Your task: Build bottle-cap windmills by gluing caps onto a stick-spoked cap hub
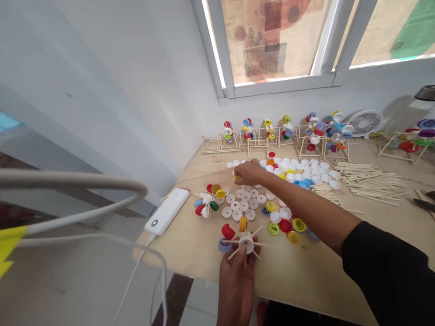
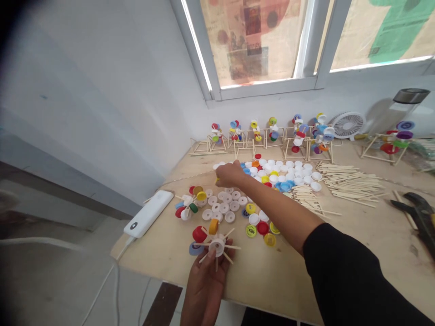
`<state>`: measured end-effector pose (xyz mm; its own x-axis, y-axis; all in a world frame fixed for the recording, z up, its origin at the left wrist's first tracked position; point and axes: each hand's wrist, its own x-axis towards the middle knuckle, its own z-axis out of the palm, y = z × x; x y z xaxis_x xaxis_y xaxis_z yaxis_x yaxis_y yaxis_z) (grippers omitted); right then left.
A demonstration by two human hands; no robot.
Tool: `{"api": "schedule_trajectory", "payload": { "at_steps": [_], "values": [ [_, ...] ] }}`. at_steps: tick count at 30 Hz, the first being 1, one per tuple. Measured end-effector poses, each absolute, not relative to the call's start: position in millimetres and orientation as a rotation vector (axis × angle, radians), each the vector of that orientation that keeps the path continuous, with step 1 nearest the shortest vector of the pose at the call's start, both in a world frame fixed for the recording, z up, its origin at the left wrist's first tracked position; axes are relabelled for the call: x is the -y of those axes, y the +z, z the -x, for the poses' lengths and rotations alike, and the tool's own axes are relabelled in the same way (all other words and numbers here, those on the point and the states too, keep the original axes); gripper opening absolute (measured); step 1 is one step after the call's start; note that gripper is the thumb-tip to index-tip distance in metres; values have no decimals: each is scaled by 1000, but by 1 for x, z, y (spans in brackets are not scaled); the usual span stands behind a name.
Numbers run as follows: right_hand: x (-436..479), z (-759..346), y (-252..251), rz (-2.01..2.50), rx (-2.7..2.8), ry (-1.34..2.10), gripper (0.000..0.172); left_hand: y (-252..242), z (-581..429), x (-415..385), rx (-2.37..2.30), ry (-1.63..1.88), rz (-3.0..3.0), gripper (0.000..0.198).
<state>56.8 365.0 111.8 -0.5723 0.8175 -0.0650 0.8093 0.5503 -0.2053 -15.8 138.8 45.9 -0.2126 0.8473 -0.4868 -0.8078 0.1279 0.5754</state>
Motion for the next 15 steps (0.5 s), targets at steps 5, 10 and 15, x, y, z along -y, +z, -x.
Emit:
{"api": "schedule_trajectory", "payload": {
  "at_steps": [5, 10, 15],
  "values": [
    [-346, -95, 139, 1391, 2539, 449, 22, 41, 16, -139, -943, 1524, -102, 28],
    [-293, -155, 152, 1321, 2366, 545, 16, 42, 16, -139, -949, 1529, -109, 30],
    [-218, -214, 127, 1317, 2232, 502, 14, 45, 15, -137, -950, 1508, -122, 30]
  ]
}}
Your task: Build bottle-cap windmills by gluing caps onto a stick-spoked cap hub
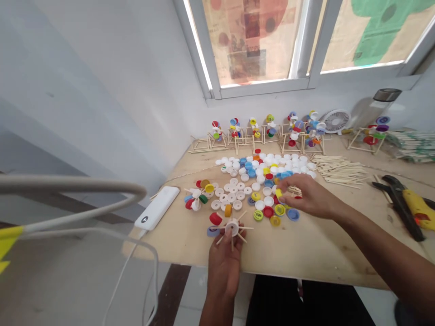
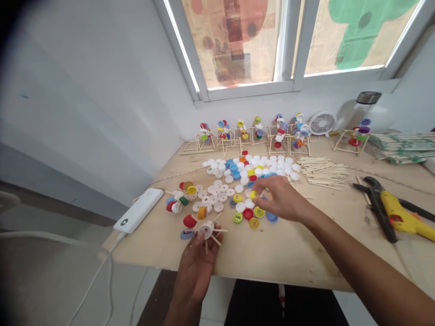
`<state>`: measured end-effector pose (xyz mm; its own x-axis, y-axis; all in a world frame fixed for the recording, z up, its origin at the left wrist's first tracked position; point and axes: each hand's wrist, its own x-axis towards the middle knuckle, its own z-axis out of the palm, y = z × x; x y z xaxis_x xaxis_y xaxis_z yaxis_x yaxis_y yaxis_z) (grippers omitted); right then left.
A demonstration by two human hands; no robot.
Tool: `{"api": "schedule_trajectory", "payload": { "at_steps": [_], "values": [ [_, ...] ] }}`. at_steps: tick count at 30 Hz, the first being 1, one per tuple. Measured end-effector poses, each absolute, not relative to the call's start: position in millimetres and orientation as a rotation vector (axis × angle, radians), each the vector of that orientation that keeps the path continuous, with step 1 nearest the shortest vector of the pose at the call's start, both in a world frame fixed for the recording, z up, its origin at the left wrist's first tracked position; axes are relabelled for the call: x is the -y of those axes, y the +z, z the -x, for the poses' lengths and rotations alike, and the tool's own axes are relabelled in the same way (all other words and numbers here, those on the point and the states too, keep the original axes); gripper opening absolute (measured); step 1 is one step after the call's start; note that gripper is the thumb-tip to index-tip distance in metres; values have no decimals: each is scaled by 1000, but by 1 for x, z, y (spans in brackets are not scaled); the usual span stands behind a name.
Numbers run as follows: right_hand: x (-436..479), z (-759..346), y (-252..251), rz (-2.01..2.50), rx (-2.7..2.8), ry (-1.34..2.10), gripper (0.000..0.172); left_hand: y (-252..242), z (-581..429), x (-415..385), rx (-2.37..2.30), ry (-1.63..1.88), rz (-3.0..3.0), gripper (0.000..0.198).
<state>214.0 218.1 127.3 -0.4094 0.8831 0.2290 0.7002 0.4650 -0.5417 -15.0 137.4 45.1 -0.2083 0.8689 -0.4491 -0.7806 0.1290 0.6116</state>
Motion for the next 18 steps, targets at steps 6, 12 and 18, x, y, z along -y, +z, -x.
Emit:
{"api": "schedule_trajectory", "payload": {
  "at_steps": [6, 12, 18],
  "values": [
    [-149, -246, 83, 1392, 2130, 461, 16, 46, 0, -134, -921, 1441, -131, 19],
    [-144, -255, 48, 1395, 1906, 635, 21, 48, -22, -134, -909, 1404, -145, 16],
    [-142, -274, 31, 1552, 1865, 522, 23, 50, -35, -139, -924, 1402, -165, 14]
  ]
}}
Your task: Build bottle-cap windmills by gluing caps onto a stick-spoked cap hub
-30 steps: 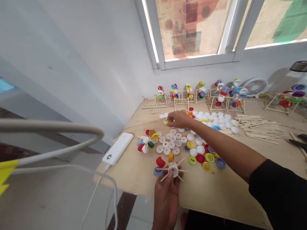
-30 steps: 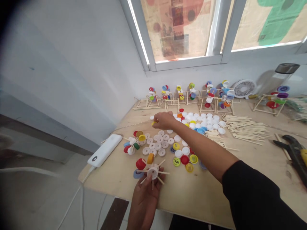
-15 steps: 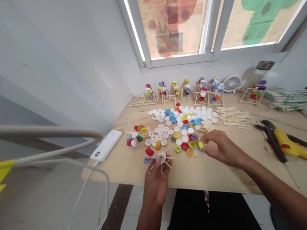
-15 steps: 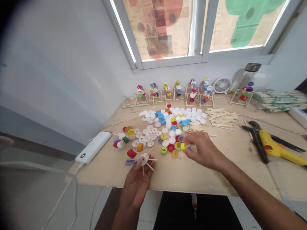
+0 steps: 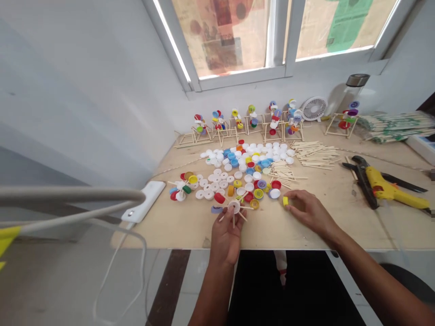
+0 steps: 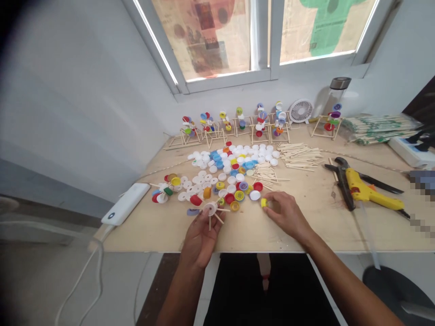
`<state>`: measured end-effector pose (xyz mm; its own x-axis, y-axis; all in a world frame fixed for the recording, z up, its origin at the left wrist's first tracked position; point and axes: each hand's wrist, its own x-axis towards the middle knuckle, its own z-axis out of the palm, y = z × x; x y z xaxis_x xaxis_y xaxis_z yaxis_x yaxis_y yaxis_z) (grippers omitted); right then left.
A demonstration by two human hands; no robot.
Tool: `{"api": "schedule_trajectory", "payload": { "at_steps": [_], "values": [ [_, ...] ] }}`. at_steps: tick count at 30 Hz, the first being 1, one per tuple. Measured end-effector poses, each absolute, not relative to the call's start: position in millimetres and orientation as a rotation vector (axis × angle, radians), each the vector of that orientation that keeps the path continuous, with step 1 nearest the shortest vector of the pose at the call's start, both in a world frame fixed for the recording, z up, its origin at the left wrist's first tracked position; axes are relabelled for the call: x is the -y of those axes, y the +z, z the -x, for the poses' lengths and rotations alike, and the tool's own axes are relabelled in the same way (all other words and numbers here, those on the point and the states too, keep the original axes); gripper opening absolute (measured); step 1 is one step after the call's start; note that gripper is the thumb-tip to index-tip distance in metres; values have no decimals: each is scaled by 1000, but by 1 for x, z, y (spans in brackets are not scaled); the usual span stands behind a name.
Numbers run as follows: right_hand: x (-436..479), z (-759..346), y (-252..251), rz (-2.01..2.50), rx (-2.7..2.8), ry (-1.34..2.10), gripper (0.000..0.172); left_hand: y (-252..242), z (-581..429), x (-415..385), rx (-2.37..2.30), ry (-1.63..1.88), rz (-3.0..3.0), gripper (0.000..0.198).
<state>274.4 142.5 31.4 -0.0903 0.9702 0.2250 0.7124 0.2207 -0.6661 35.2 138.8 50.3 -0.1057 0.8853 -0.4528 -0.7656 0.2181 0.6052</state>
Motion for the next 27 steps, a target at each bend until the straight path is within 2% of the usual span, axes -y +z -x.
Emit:
{"api": "schedule_trajectory", "payload": {
  "at_steps": [6, 16, 24, 27],
  "values": [
    [-131, -278, 36, 1595, 1831, 369, 30, 52, -44, -140, -960, 1462, -212, 19],
    [-131, -257, 47, 1334, 1910, 621, 31, 46, -45, -136, -982, 1460, -329, 30],
    [-125, -267, 32, 1561, 2053, 226, 10, 37, -46, -135, -1141, 1473, -507, 36],
    [-122, -271, 33, 1535, 2092, 150, 13, 34, -46, -136, -1179, 1457, -523, 38]
  ]
}}
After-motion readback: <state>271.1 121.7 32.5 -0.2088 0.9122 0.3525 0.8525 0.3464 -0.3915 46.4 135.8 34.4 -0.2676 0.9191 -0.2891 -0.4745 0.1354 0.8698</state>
